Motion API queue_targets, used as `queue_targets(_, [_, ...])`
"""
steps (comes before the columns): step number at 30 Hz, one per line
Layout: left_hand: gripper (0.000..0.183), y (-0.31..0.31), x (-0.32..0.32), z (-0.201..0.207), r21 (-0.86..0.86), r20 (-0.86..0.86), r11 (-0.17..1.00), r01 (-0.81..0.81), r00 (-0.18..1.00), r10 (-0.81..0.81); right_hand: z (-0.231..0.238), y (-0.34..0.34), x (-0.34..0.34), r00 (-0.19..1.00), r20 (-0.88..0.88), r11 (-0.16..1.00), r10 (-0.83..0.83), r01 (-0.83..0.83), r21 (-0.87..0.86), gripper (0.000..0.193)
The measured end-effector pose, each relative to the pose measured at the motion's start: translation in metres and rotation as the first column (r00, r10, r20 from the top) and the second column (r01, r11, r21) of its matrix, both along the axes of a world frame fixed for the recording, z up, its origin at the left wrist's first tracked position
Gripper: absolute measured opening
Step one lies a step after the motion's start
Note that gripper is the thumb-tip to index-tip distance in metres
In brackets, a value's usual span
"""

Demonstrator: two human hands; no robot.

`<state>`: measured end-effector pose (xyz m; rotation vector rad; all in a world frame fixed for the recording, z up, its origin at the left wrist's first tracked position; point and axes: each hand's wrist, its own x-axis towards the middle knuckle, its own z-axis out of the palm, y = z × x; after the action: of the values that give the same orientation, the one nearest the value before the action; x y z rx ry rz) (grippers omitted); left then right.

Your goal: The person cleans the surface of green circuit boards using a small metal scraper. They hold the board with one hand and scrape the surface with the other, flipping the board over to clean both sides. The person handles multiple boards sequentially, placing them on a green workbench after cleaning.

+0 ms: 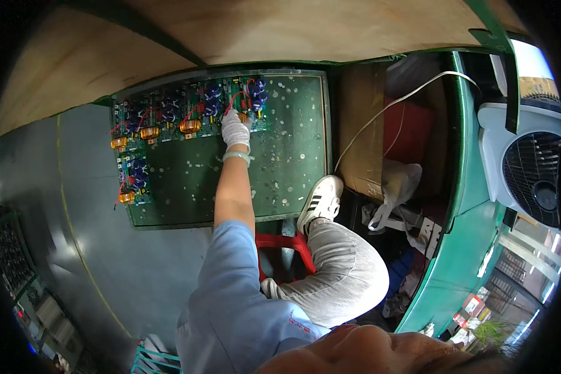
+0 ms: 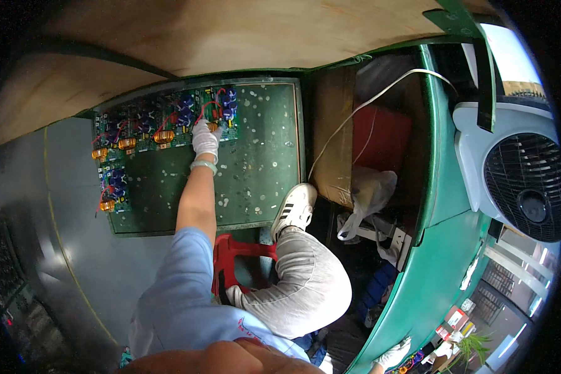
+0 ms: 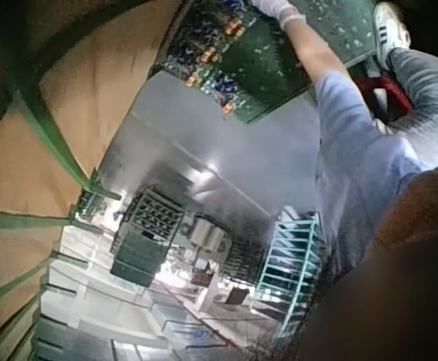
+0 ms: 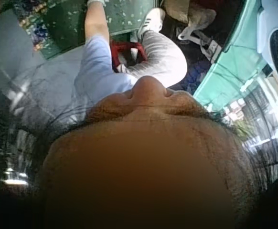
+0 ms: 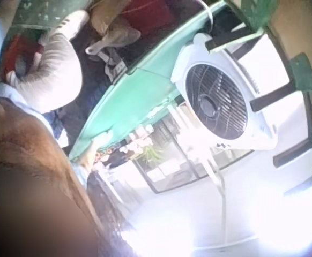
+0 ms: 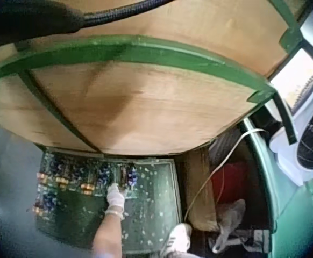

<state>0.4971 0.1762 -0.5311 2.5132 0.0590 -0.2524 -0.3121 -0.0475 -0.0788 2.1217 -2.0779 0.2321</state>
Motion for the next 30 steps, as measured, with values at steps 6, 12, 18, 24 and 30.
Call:
queue_targets(6, [0.058,-0.005,0.013,-0.009,-0.032,-0.013,0.999,0.006,1.0,-0.007,0.0,0.024,0.005,0.998,0.032,0.998,-0.063,0.063,0.004,0.034])
queue_targets(12, [0.078,0.029,0.023,-0.096,-0.41,-0.043,0.906,-0.106,0.994,0.097,-0.001,0.007,-0.006,0.956,0.285,0.998,-0.064,0.061,0.022,0.034])
queue_targets(18, [0.084,0.018,-0.005,-0.019,-0.261,-0.029,0.954,0.15,0.986,-0.163,0.011,0.059,0.009,0.999,-0.024,1.0,0.021,-0.021,0.023,0.04])
queue_targets(24, [0.022,-0.003,-0.091,0.129,-0.481,0.124,0.854,0.197,0.98,-0.156,0.045,0.091,0.055,0.908,0.332,0.966,0.255,-0.224,-0.128,0.022])
queue_targets(30, [0.045,0.001,-0.123,0.09,-0.605,-0.384,0.788,-0.12,0.91,-0.156,0.04,0.109,0.056,0.979,0.193,0.986,0.062,-0.031,-0.162,0.022])
